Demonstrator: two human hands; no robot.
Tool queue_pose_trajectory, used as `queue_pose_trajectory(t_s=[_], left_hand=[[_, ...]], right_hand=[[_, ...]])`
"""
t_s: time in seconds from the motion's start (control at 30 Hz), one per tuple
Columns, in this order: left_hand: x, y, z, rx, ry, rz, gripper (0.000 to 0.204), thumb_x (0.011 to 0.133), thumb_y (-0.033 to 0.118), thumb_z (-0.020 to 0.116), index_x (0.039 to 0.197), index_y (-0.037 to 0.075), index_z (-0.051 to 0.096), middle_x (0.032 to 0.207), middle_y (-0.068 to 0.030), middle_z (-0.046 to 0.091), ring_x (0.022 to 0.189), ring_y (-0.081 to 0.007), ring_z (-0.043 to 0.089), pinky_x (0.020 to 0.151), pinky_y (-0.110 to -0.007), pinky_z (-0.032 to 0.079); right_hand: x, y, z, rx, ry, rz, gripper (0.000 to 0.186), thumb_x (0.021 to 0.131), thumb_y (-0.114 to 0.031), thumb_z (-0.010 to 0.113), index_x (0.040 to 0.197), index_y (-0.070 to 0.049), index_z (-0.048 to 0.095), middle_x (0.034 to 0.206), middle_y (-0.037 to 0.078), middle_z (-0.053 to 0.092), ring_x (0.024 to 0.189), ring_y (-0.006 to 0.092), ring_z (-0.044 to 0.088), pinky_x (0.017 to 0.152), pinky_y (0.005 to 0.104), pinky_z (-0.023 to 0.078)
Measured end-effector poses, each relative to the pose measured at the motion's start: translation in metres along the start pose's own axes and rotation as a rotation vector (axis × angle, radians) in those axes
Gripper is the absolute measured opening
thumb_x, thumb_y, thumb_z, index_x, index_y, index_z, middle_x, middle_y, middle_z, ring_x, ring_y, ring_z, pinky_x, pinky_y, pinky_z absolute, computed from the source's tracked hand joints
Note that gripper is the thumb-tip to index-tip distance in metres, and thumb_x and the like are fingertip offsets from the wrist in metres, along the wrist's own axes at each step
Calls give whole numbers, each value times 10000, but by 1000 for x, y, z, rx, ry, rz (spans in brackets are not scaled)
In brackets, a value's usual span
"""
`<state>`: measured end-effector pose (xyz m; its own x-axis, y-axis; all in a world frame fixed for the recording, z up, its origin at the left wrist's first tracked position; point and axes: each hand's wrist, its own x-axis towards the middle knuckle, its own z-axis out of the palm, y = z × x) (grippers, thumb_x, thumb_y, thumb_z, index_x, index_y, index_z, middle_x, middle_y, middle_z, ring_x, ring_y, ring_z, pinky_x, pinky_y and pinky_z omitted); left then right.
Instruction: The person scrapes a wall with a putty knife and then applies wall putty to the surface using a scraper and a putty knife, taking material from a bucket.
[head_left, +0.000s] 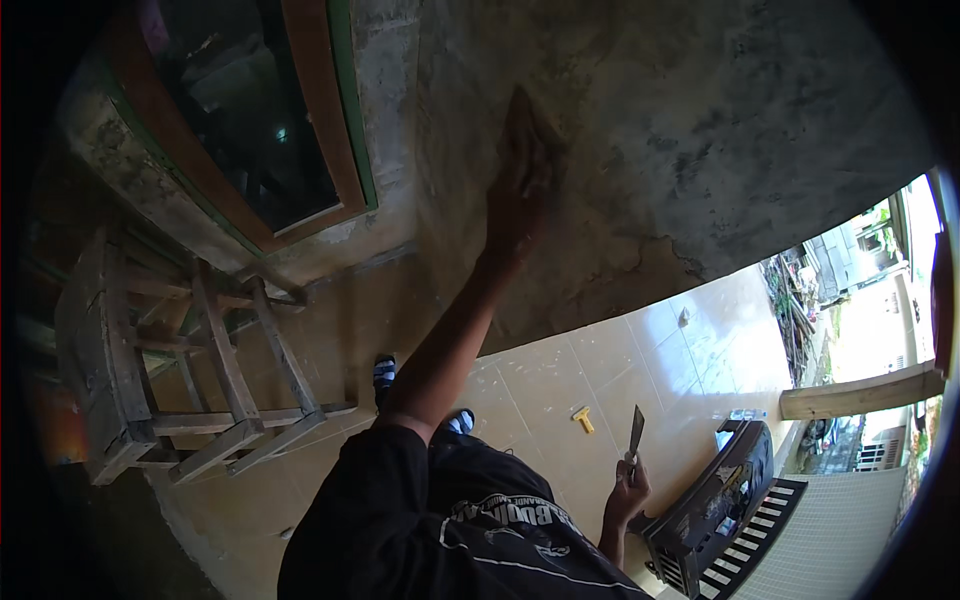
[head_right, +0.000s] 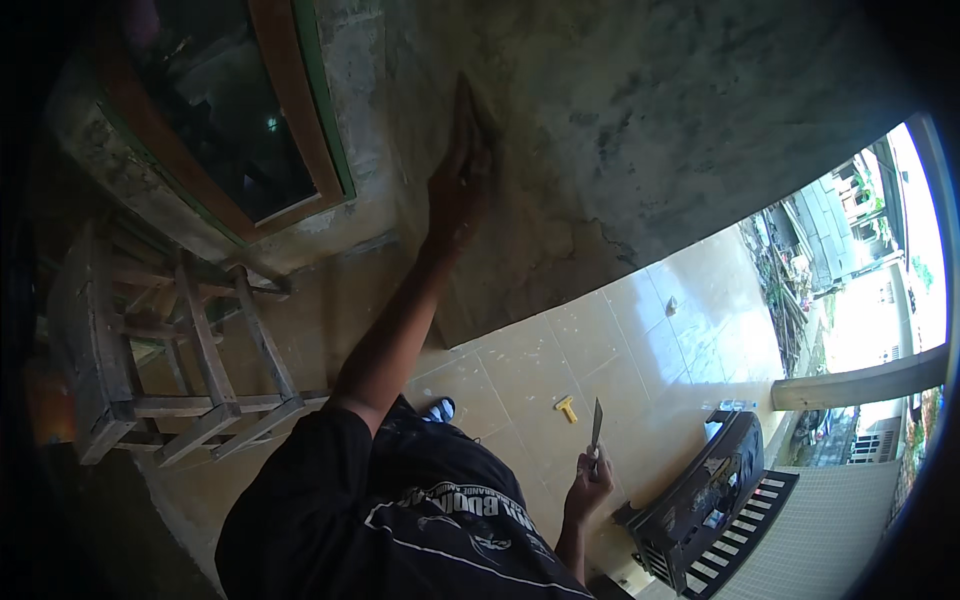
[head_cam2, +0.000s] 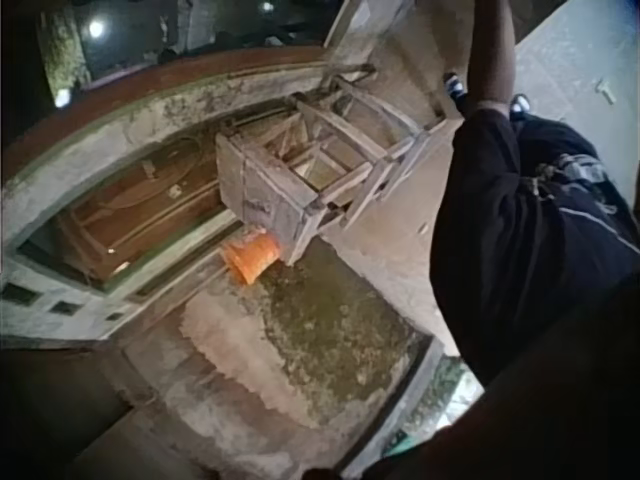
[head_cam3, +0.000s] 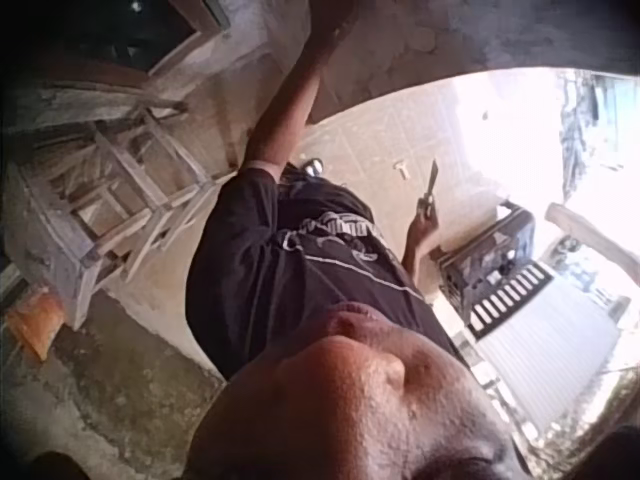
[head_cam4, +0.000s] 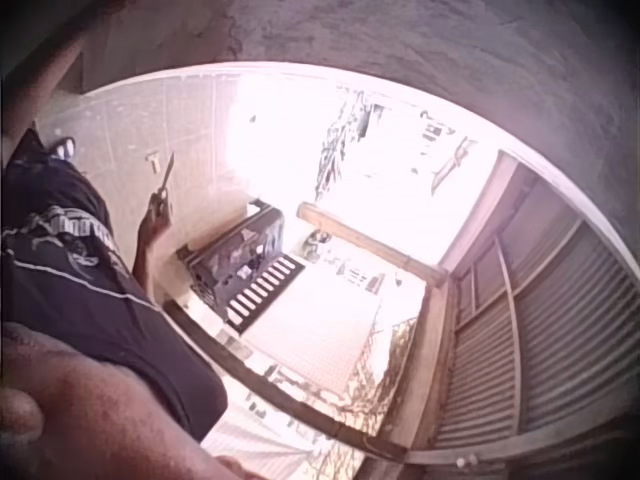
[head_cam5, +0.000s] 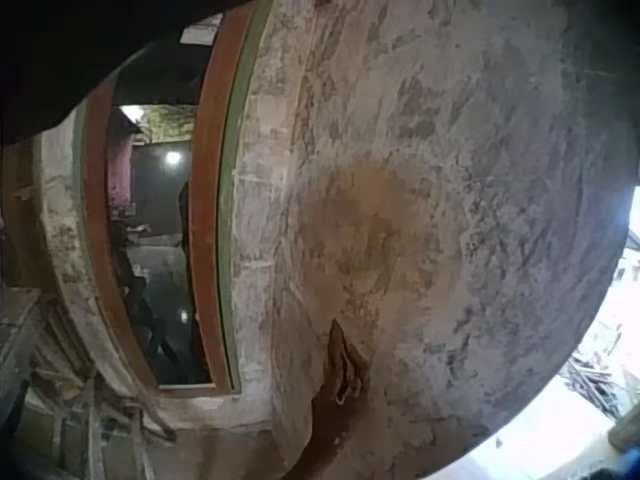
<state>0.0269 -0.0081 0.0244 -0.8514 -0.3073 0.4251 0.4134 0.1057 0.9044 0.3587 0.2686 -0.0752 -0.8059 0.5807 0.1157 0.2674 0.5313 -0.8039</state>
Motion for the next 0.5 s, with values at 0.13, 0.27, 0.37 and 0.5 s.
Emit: queue_pose_trajectory(t_s=[0.13, 0.27, 0.37, 0.5], left_hand=[[-46, 24, 12, -5, -60, 394, 515, 946, 87, 390, 1425, 33, 210, 1480, -195, 204, 1358, -290, 247, 1064, -313, 258], [-97, 19, 10, -42, -160, 403, 514, 956, 175, 421, 1397, -30, 253, 1465, -230, 213, 1361, -308, 232, 1071, -337, 252], [-88, 4, 7, 24, -18, 247, 485, 942, 93, 417, 1390, -27, 276, 1451, -197, 275, 1348, -256, 271, 1091, -338, 224], [-41, 3, 0, -236, 23, 40, 499, 929, 79, 447, 1391, -13, 285, 1444, -203, 285, 1349, -260, 267, 1081, -325, 247]], right_hand=[[-4, -4, -1, -33, -2, 47, 172, 839, -59, 605, 983, 27, 645, 717, 15, 518, 641, 75, 475, 535, 233, 383], [-8, -5, -1, -3, 12, 37, 176, 836, -67, 607, 981, 26, 644, 713, 15, 499, 644, 76, 468, 539, 238, 384], [-10, -3, -2, -55, 37, 26, 185, 831, -65, 610, 989, 26, 643, 695, 12, 481, 634, 80, 453, 538, 238, 376], [-16, 3, -4, -116, 19, 9, 190, 837, -56, 608, 1003, 29, 641, 699, 3, 460, 638, 72, 436, 533, 229, 357]])
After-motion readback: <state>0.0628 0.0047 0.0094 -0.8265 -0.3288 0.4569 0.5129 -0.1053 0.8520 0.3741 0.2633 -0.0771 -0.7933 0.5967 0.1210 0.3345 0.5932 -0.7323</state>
